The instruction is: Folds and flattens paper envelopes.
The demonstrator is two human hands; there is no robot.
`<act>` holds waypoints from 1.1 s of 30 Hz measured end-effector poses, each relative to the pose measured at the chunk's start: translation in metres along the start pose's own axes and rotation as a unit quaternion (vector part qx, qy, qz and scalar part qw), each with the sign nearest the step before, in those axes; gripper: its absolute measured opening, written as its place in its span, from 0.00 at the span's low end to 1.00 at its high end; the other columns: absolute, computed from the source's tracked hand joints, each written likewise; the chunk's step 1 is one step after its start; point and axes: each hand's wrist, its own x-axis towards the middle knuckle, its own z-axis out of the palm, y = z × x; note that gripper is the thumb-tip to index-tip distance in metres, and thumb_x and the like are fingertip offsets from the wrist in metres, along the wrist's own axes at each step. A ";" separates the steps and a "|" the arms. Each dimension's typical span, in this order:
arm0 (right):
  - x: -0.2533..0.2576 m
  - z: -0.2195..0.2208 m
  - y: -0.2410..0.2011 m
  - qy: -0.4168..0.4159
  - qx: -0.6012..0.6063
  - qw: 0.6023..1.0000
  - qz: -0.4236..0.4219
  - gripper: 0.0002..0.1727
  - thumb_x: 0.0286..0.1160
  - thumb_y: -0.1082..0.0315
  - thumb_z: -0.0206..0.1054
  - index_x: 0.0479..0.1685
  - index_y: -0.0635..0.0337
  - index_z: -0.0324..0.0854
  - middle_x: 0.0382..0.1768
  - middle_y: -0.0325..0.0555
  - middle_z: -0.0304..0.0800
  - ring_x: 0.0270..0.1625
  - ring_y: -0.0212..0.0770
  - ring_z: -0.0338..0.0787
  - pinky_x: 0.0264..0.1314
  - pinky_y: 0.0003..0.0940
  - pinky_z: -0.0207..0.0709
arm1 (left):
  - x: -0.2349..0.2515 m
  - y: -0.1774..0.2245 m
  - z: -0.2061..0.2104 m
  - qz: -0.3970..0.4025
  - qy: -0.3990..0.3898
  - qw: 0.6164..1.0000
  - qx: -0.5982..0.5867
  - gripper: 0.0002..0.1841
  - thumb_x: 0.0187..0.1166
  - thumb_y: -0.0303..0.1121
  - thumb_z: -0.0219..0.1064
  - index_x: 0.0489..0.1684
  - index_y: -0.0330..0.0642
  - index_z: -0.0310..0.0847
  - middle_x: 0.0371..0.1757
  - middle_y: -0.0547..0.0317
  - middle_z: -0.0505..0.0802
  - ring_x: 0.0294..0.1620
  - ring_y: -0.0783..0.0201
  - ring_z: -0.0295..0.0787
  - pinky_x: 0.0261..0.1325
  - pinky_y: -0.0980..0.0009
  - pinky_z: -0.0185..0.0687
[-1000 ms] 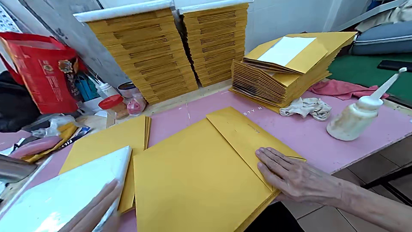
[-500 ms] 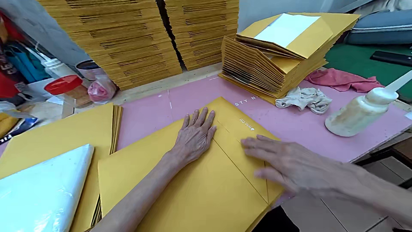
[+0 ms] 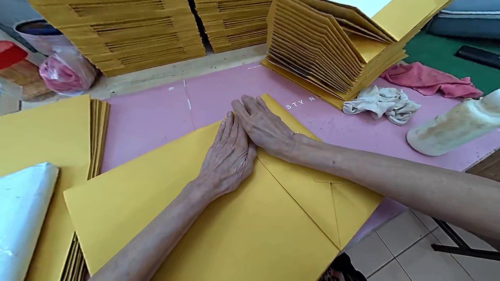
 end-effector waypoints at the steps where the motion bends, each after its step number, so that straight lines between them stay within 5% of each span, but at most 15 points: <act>1: 0.001 0.001 0.000 -0.005 -0.017 1.000 0.002 0.25 0.89 0.75 0.48 0.82 0.73 0.68 0.77 0.80 0.71 0.83 0.73 0.70 0.89 0.57 0.55 | 0.001 0.000 0.000 -0.001 -0.002 1.000 -0.002 0.33 0.89 0.41 0.38 0.86 0.25 0.59 0.89 0.32 0.64 0.94 0.39 0.48 0.94 0.52 0.34; 7: 0.003 -0.005 0.016 0.006 0.125 0.992 0.030 0.23 0.87 0.80 0.51 0.79 0.78 0.67 0.73 0.73 0.78 0.81 0.65 0.76 0.90 0.53 0.53 | 0.003 0.004 -0.005 -0.026 -0.037 0.999 -0.015 0.35 0.89 0.40 0.39 0.91 0.25 0.43 0.92 0.32 0.55 0.95 0.38 0.41 0.94 0.50 0.30; 14: -0.056 -0.035 -0.004 -0.061 0.045 0.996 0.048 0.27 0.87 0.81 0.49 0.86 0.73 0.60 0.86 0.75 0.60 0.90 0.68 0.61 0.93 0.53 0.50 | 0.006 0.000 -0.005 0.014 -0.041 0.998 0.036 0.31 0.89 0.41 0.34 0.89 0.44 0.64 0.89 0.20 0.56 0.90 0.23 0.46 0.90 0.39 0.38; 18: -0.085 -0.034 -0.007 0.005 -0.028 0.999 0.021 0.26 0.85 0.80 0.51 0.84 0.74 0.65 0.79 0.79 0.69 0.82 0.73 0.73 0.84 0.56 0.65 | 0.007 0.001 -0.007 0.006 -0.057 0.998 0.036 0.31 0.89 0.42 0.33 0.92 0.54 0.58 0.89 0.20 0.54 0.91 0.23 0.44 0.89 0.38 0.38; 24: -0.080 -0.024 -0.008 0.087 -0.079 0.993 -0.032 0.24 0.84 0.79 0.52 0.78 0.74 0.72 0.77 0.79 0.72 0.79 0.73 0.76 0.84 0.58 0.65 | 0.010 0.002 -0.012 0.013 -0.074 0.995 0.058 0.32 0.87 0.43 0.32 0.92 0.50 0.60 0.89 0.20 0.54 0.90 0.21 0.44 0.89 0.36 0.37; 27: -0.080 -0.032 -0.007 0.019 -0.004 0.999 0.033 0.26 0.85 0.79 0.52 0.83 0.74 0.65 0.82 0.75 0.67 0.84 0.68 0.71 0.88 0.52 0.60 | 0.008 0.003 -0.010 0.013 -0.068 0.997 0.040 0.32 0.87 0.42 0.33 0.92 0.51 0.58 0.89 0.19 0.52 0.90 0.21 0.42 0.89 0.36 0.35; 30: -0.061 -0.045 -0.004 -0.063 0.079 0.989 0.111 0.29 0.89 0.75 0.52 0.88 0.75 0.55 0.87 0.72 0.58 0.89 0.65 0.63 0.90 0.50 0.56 | 0.010 0.001 -0.009 0.003 -0.061 0.997 0.036 0.33 0.89 0.41 0.34 0.95 0.43 0.45 0.91 0.22 0.51 0.92 0.25 0.42 0.91 0.38 0.33; 33: -0.026 -0.034 0.004 -0.061 0.055 0.991 0.106 0.29 0.91 0.76 0.48 0.88 0.75 0.53 0.87 0.74 0.58 0.90 0.67 0.60 0.92 0.55 0.49 | 0.009 0.004 -0.006 -0.014 -0.051 0.998 0.035 0.36 0.89 0.42 0.36 0.93 0.28 0.34 0.92 0.27 0.50 0.94 0.33 0.42 0.92 0.43 0.30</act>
